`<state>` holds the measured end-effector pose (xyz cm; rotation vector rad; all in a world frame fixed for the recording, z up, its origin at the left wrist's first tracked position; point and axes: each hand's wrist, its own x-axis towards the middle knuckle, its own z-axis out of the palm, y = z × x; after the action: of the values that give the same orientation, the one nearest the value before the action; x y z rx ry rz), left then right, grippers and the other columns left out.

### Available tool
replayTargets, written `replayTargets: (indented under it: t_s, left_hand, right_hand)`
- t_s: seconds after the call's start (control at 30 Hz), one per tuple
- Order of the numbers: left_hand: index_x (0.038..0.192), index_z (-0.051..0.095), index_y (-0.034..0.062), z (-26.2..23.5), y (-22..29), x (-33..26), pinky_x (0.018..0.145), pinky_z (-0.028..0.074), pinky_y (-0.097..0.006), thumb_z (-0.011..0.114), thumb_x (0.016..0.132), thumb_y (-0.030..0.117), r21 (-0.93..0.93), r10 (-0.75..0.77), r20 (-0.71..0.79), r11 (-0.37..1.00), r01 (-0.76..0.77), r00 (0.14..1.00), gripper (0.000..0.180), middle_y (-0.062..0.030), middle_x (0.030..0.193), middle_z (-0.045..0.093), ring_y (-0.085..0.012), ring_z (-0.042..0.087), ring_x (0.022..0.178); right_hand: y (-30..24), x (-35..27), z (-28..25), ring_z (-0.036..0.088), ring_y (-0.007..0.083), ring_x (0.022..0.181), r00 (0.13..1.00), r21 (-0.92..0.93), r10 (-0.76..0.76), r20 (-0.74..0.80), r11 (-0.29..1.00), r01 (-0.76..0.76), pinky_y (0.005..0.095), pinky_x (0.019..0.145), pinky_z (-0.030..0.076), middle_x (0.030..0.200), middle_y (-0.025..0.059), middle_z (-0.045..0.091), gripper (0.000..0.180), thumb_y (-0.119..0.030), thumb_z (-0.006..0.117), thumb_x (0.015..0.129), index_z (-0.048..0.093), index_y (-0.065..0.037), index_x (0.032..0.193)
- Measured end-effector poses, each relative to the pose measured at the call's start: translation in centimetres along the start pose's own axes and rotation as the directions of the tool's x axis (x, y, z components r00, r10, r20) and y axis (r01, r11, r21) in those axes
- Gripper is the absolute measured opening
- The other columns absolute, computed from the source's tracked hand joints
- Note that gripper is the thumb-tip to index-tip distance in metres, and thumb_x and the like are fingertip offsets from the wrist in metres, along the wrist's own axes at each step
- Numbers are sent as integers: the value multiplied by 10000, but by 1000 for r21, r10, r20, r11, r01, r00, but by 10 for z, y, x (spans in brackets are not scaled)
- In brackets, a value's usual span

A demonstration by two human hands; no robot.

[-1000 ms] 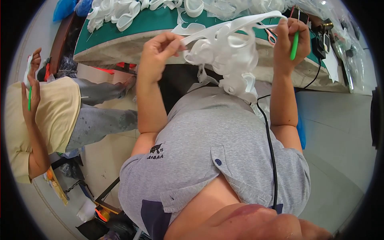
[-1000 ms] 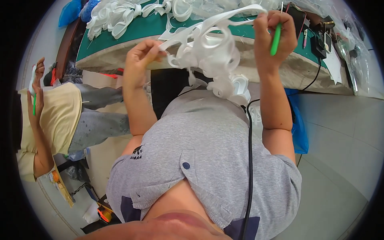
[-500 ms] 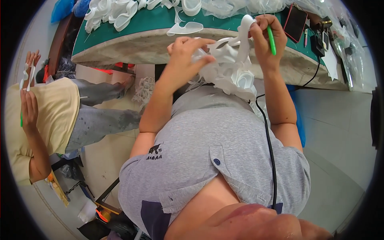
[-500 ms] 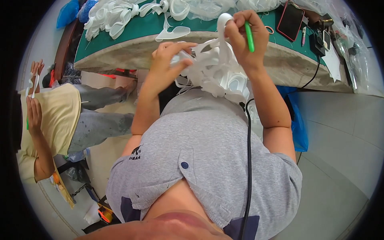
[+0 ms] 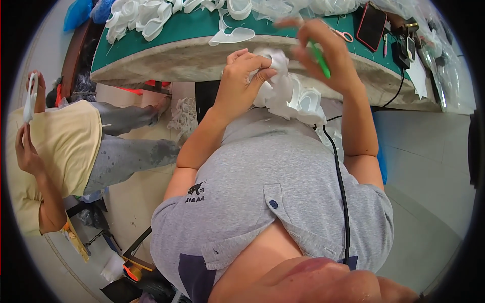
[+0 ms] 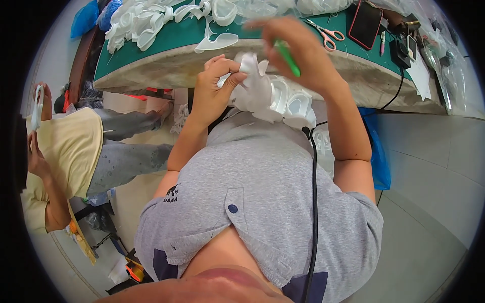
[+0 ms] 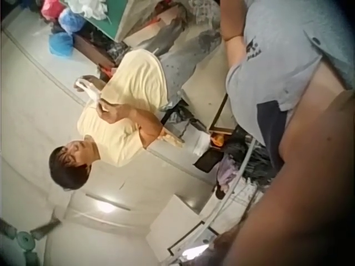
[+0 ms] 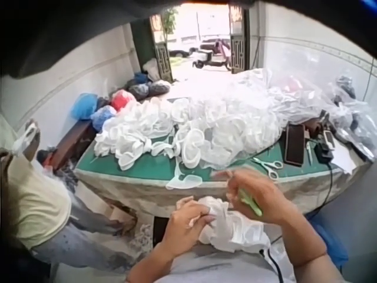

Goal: Inspecting and cleaning white plastic goggle frames at a factory workstation.

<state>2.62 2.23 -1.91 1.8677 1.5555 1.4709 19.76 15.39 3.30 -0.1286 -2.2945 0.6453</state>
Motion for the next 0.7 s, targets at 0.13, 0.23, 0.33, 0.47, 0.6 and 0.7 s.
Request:
replayTargets:
  t_s: [0.13, 0.23, 0.33, 0.47, 0.6, 0.7]
  left_hand:
    - [830, 680, 49, -1, -1, 2, 972, 373, -409, 689, 797, 152, -60, 14, -23, 998, -16, 1000, 108, -46, 735, 660, -180, 597, 700]
    - [829, 684, 20, -12, -2, 2, 896, 440, -340, 723, 776, 157, 14, -68, -41, 998, 69, 997, 151, -54, 731, 668, -162, 601, 682]
    - [852, 685, 8, -12, 0, -1, 793, 467, -275, 715, 793, 142, -298, -317, -41, 909, 291, 948, 149, -42, 730, 672, -121, 603, 709]
    - [871, 689, 8, -10, 5, -1, 710, 466, -234, 708, 806, 139, -349, -294, 24, 893, 284, 955, 148, -37, 739, 676, -95, 593, 741]
    - [827, 694, 30, -21, 11, 4, 847, 445, -293, 688, 817, 146, -221, -236, -37, 950, 222, 971, 116, -7, 733, 680, -98, 596, 721]
    - [791, 694, 49, -38, 10, 6, 928, 409, -336, 678, 809, 139, -96, -75, 37, 992, 78, 996, 93, 11, 722, 680, -113, 599, 703]
  right_hand:
    - [-12, -3, 11, 570, 208, 788, 987, -8, 30, 157, 1000, -29, 280, 684, 457, 905, 80, 631, 199, 119, 570, 686, 466, -24, 777]
    - [5, -9, 2, 551, 150, 703, 977, 59, 207, -56, 977, -204, 238, 650, 454, 842, 79, 615, 216, 135, 554, 665, 464, -26, 778]
    - [-6, -6, 5, 541, 126, 705, 978, 106, 208, -32, 973, -204, 229, 642, 449, 904, 86, 645, 205, 125, 566, 699, 457, -32, 774]
    - [-4, -6, 21, 538, 114, 686, 1000, 50, -22, -4, 999, 22, 229, 631, 455, 948, 107, 667, 213, 69, 646, 735, 465, -39, 758]
    - [16, -9, 11, 542, 93, 640, 925, 28, 211, -316, 977, -213, 225, 596, 459, 813, 72, 624, 183, 26, 624, 796, 457, -27, 741]
    - [42, -15, 3, 533, 83, 597, 740, 463, 494, -457, 842, -277, 214, 571, 445, 793, 42, 599, 170, 4, 604, 821, 454, -36, 752]
